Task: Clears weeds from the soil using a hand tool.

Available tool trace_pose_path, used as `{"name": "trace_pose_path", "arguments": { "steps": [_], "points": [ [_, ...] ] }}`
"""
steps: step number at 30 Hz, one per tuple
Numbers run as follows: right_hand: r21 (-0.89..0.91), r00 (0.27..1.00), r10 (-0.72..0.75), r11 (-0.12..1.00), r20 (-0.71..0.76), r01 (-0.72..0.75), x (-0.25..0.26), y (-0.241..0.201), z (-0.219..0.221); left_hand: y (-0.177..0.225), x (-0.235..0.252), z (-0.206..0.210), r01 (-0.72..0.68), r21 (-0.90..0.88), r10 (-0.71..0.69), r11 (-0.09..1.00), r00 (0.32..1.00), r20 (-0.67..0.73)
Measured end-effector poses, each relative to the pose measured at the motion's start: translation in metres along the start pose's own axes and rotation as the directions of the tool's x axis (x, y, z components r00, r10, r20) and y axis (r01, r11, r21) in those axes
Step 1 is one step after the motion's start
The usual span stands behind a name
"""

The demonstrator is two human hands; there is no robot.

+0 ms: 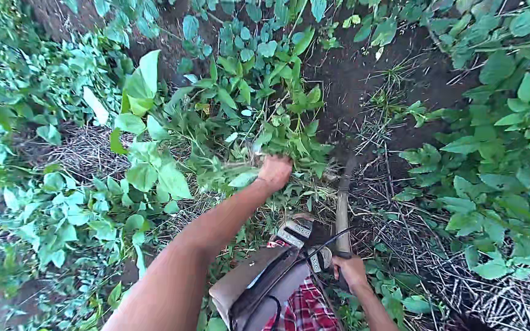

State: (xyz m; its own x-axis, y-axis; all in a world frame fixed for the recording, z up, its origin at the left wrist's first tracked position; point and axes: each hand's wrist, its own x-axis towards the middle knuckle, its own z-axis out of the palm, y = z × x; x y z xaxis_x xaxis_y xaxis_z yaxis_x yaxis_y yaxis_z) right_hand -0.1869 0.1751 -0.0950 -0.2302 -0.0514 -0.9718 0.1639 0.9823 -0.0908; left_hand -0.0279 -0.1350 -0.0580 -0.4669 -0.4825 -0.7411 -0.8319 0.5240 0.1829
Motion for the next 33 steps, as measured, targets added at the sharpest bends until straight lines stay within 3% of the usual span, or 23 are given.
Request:
{"name": "trace_pose_path", "arguments": {
  "steps": [4, 7, 9, 11, 13, 17, 20, 22, 24, 27, 30, 33],
  "points": [
    [0.199, 0.958, -0.255, 0.940, -0.130, 0.277, -0.001, -0.050, -0.010, -0.003, 0.062, -0.066, 0.038, 0.207, 0.006, 0.978, 0.979, -0.204],
    [0.401, 0.878, -0.431, 0.781, -0.208, 0.479, 0.011, -0.114, 0.021, -0.016, 0.111, -0.096, 0.283, 0.219, -0.238, 0.934, 0.948, -0.211],
    [0.374, 0.902, -0.406, 0.822, -0.147, 0.430, 0.032, -0.139, 0.050, -0.022, 0.123, -0.092, 0.392, 0.096, -0.372, 0.915, 0.911, -0.178],
    [0.160, 0.961, -0.276, 0.950, 0.028, 0.268, 0.052, -0.125, 0.069, -0.023, 0.107, -0.067, 0.403, -0.032, -0.404, 0.915, 0.910, -0.096],
    [0.071, 0.977, -0.185, 0.981, 0.101, 0.178, 0.049, -0.102, 0.076, -0.019, 0.077, -0.037, 0.401, -0.167, -0.411, 0.901, 0.911, -0.033],
    [0.145, 0.977, -0.214, 0.966, -0.009, 0.213, -0.001, -0.080, 0.053, -0.019, 0.018, 0.003, 0.414, -0.259, -0.392, 0.872, 0.910, 0.134],
    [0.278, 0.939, -0.323, 0.897, -0.117, 0.343, -0.005, -0.112, 0.053, -0.015, 0.008, -0.004, 0.348, -0.213, -0.303, 0.913, 0.928, 0.216],
    [0.292, 0.921, -0.367, 0.874, -0.130, 0.389, 0.012, -0.138, 0.065, -0.014, 0.013, -0.015, 0.321, -0.198, -0.288, 0.926, 0.941, 0.177],
    [0.109, 0.950, -0.311, 0.944, -0.027, 0.312, 0.029, -0.128, 0.070, -0.025, 0.023, -0.023, 0.356, -0.240, -0.358, 0.903, 0.933, 0.038],
    [-0.132, 0.989, -0.129, 0.982, 0.067, 0.136, 0.029, -0.074, 0.062, -0.063, 0.066, -0.034, 0.431, -0.393, -0.509, 0.812, 0.853, -0.117],
    [-0.119, 0.997, -0.077, 0.990, -0.027, 0.073, 0.003, -0.042, 0.037, -0.075, 0.096, -0.029, 0.481, -0.552, -0.556, 0.681, 0.830, 0.038],
    [-0.185, 0.980, -0.144, 0.976, -0.139, 0.118, -0.008, -0.046, 0.017, -0.068, 0.088, -0.032, 0.498, -0.561, -0.545, 0.661, 0.833, 0.098]
  ]
}}
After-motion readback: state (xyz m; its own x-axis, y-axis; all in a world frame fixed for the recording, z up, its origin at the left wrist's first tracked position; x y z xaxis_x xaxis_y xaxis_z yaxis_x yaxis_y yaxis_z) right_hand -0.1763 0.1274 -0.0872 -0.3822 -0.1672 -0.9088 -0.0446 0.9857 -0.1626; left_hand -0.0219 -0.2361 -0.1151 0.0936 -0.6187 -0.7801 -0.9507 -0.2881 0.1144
